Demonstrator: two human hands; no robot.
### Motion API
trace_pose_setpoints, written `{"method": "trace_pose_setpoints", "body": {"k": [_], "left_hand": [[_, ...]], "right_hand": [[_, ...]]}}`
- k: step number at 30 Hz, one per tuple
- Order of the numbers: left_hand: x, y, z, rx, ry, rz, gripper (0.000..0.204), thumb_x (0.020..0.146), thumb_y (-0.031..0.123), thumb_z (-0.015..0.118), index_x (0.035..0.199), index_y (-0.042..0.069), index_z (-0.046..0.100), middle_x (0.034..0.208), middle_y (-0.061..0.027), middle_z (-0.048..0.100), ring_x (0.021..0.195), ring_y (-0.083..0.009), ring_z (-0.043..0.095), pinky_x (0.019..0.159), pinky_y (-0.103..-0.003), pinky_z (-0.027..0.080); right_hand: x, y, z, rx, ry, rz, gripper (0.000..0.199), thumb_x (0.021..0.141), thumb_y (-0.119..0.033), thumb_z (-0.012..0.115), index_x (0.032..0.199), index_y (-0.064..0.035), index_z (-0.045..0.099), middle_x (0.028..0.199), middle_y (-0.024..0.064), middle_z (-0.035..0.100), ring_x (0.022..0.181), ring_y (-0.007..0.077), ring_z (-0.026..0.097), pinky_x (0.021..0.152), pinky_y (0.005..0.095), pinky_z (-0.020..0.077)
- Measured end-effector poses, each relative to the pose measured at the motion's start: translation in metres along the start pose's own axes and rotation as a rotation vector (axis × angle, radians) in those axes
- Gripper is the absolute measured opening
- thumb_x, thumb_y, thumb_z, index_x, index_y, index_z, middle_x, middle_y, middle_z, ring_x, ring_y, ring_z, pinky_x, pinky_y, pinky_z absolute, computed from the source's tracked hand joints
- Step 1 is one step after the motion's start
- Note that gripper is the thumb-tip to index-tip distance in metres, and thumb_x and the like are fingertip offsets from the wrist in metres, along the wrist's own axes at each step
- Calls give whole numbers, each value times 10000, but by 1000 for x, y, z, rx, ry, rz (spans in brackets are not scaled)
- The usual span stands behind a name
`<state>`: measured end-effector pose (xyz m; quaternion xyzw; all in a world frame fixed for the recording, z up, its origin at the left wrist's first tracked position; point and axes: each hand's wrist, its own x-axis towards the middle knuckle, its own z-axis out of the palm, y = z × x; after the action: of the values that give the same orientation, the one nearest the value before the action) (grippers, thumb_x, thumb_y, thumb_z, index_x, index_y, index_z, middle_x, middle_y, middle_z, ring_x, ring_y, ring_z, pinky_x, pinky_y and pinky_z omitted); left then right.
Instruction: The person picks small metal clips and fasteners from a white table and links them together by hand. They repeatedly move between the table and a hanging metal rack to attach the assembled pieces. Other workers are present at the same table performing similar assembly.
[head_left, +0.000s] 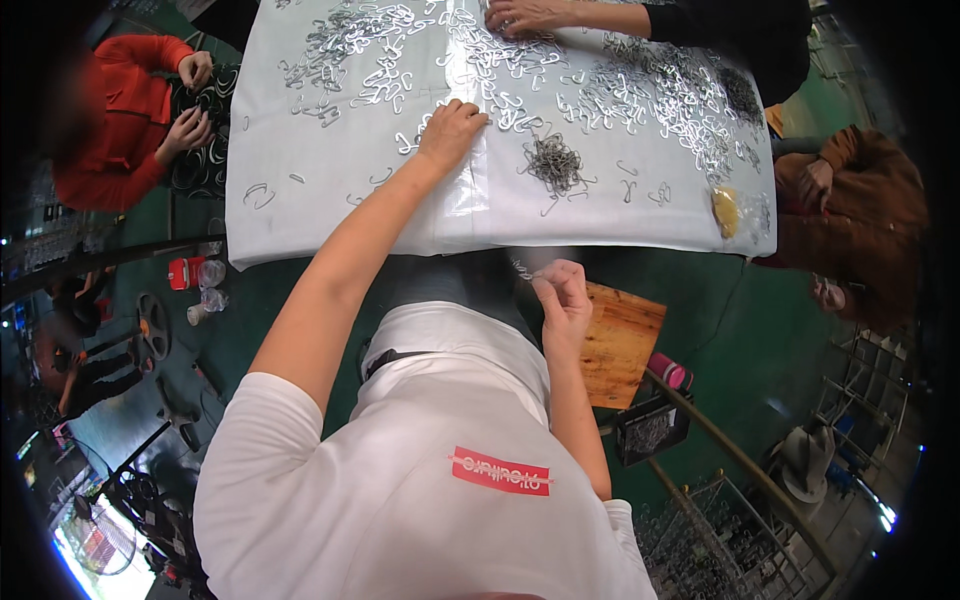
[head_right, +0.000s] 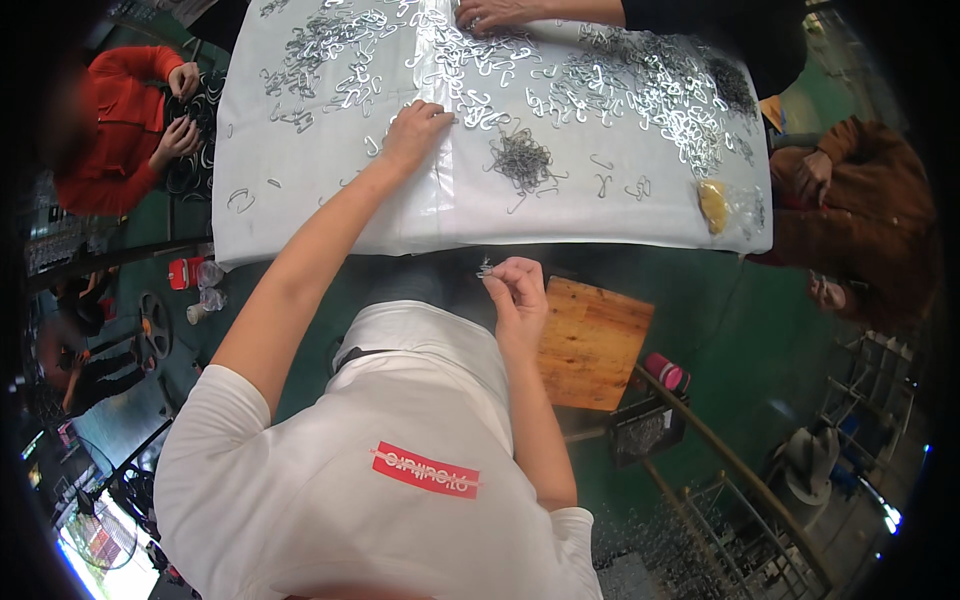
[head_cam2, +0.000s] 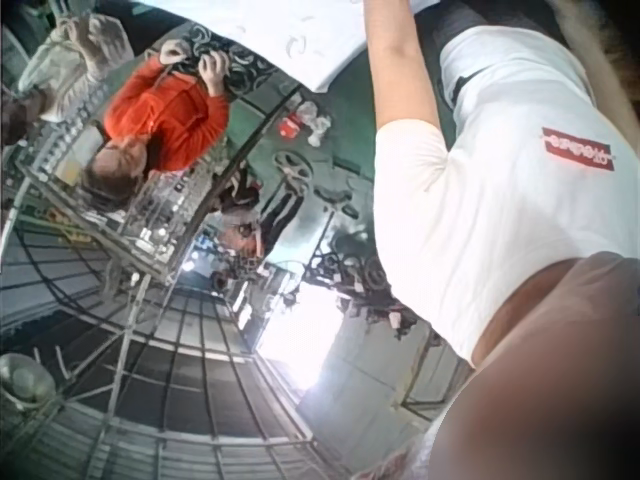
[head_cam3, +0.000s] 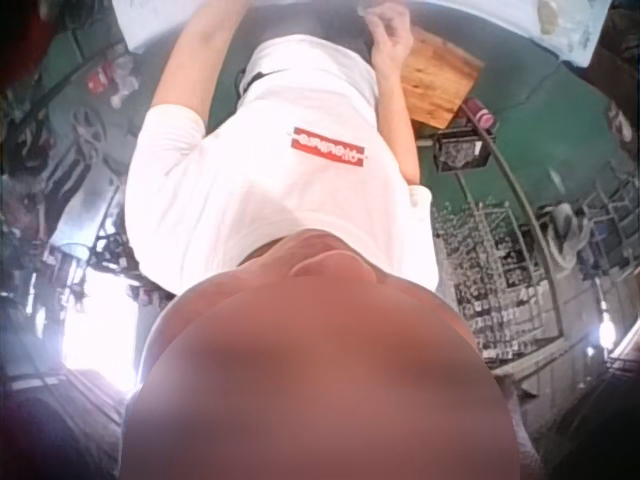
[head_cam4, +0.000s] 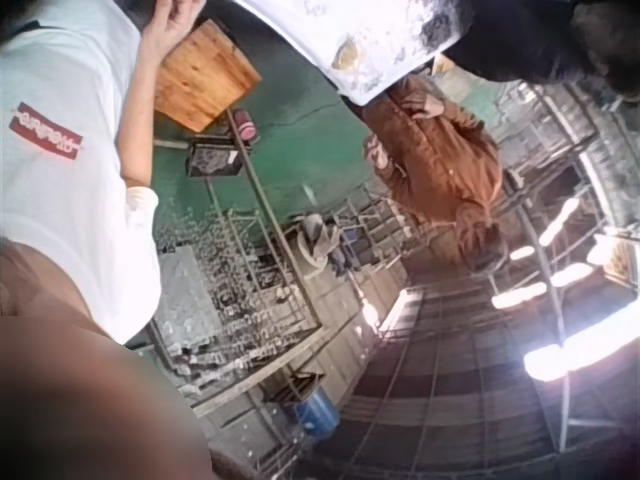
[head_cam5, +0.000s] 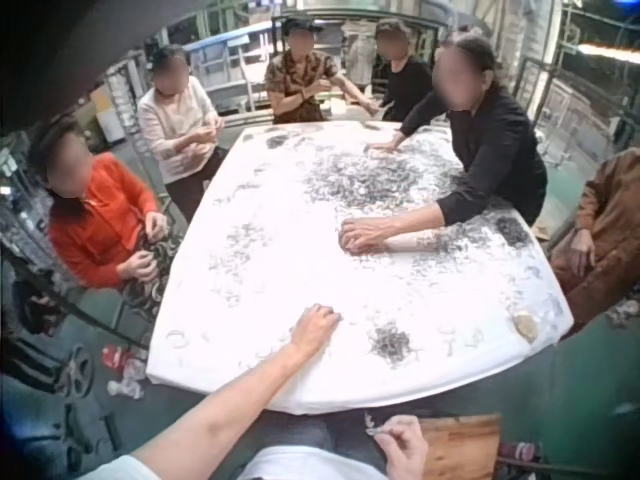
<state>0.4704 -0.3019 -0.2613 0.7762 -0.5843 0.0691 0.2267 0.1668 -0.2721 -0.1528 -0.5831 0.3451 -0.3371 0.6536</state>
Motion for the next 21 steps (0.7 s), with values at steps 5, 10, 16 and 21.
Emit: {"method": "trace_pose_setpoints", "body": {"k": [5,10,16,21], "left_hand": [[0,17,-25,-100,196,-38,140,818,149,672,937,104,729,936,-38,681,912,-214,615,786,-358,479],[-41,87,-74,-871,-52,-544,147,837,130,681,954,67,743,821,-66,715,677,-144,645,605,-265,481],[-76,144,-126,-1119,-217,-575,123,827,70,687,932,22,727,901,-53,703,801,-110,624,708,-245,476],[-83,154,-138,-1097,-153,-414,114,805,64,696,910,46,736,869,-47,692,795,-125,602,670,-254,466]], "right_hand": [[2,-3,4,-17,2,66,79,816,51,640,874,0,657,968,37,507,906,131,513,818,244,421],[8,1,5,-140,-25,89,74,813,61,625,866,13,643,967,43,515,905,135,519,818,246,418],[13,12,7,-172,-4,6,73,804,-63,702,872,-36,692,909,5,540,693,71,472,593,200,374],[12,17,4,-185,-38,28,93,803,-65,710,890,-37,690,906,3,564,702,76,495,599,209,383]]}}
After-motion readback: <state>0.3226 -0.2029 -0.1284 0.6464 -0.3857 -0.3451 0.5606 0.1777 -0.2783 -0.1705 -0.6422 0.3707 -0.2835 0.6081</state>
